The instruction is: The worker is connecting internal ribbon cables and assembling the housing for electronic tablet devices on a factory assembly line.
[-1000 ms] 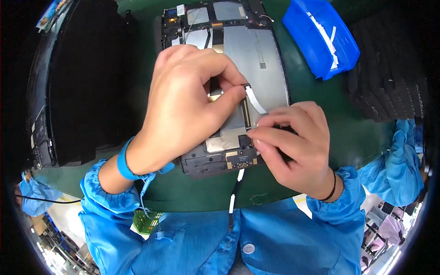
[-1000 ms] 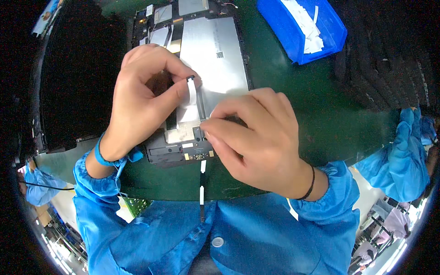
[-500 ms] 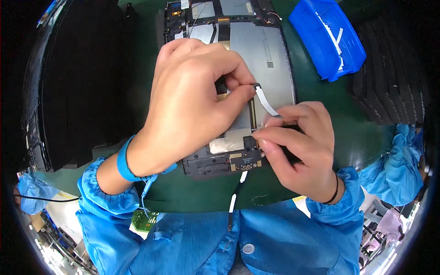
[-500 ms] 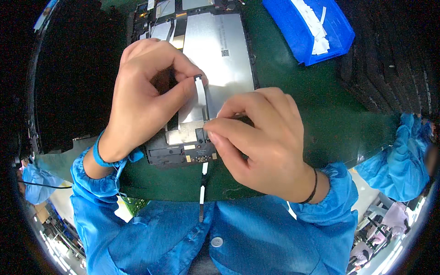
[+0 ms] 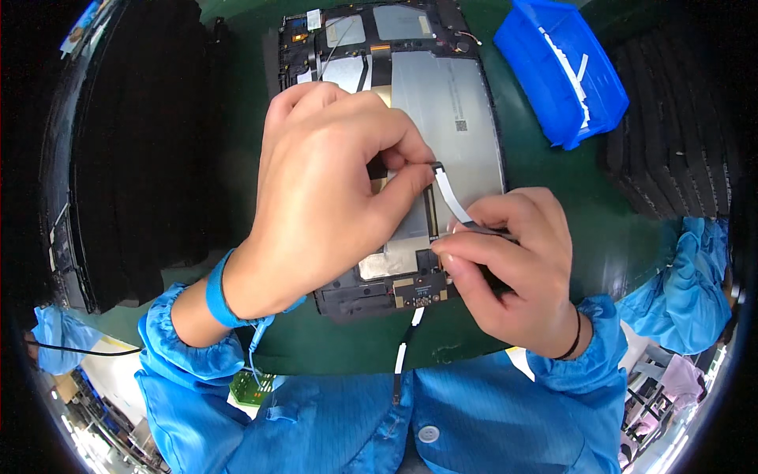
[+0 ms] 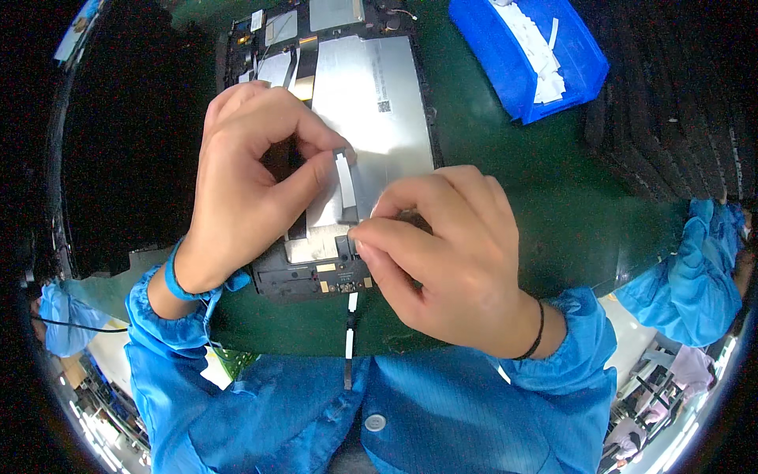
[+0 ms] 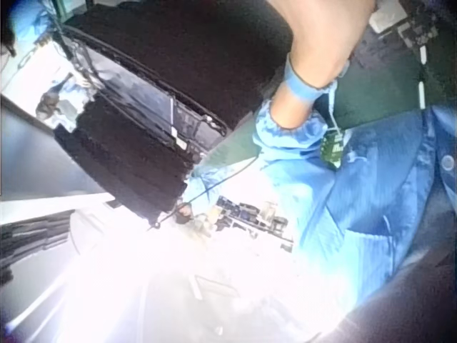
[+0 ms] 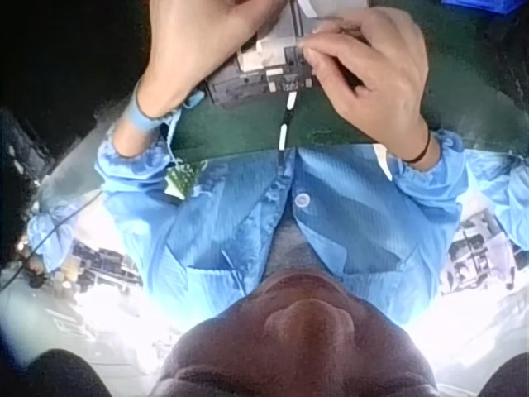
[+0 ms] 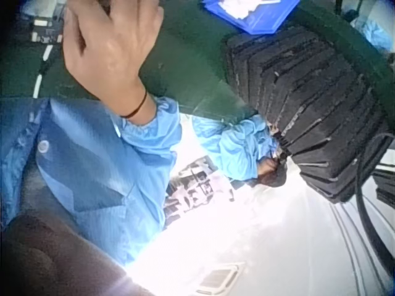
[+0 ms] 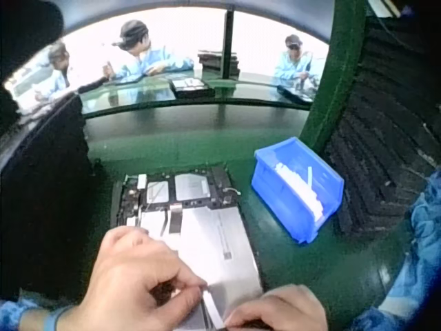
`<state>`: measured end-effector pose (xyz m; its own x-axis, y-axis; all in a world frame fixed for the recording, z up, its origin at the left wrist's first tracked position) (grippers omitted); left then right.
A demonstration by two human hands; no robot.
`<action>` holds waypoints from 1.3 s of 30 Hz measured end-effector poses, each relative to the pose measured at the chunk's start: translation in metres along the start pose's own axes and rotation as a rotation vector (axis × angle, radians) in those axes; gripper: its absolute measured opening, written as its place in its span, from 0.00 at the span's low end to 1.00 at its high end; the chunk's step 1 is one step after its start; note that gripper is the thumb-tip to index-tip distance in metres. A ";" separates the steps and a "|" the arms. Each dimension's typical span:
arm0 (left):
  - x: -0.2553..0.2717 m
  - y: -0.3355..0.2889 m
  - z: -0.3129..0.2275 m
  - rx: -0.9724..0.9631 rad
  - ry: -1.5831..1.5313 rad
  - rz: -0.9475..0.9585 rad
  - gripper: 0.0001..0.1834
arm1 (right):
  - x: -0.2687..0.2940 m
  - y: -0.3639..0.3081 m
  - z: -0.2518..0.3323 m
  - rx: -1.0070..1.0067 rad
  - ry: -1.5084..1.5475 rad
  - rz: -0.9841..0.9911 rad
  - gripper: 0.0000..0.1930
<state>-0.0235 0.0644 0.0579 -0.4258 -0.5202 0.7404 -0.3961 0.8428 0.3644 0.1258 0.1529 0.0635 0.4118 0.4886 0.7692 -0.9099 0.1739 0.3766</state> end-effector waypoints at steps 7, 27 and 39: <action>0.001 -0.007 -0.008 -0.027 0.106 0.085 0.41 | -0.001 0.000 -0.001 0.009 0.002 -0.029 0.09; 0.002 -0.038 0.013 0.139 -0.081 -0.358 0.35 | 0.008 -0.004 -0.033 -0.215 0.285 -0.249 0.14; -0.023 -0.070 0.034 0.376 -0.484 -0.310 0.37 | -0.029 -0.002 -0.060 -0.437 0.641 -0.031 0.34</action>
<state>-0.0135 0.0124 -0.0034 -0.5278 -0.8068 0.2656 -0.7768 0.5849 0.2331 0.1128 0.1898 0.0098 0.4492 0.8541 0.2621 -0.8904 0.4521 0.0529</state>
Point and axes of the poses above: each hand's wrist, its own y-axis towards the middle knuckle, its own x-axis out of the back of the hand, z = x × y, the point moved 4 cm from there along y, towards the middle knuckle
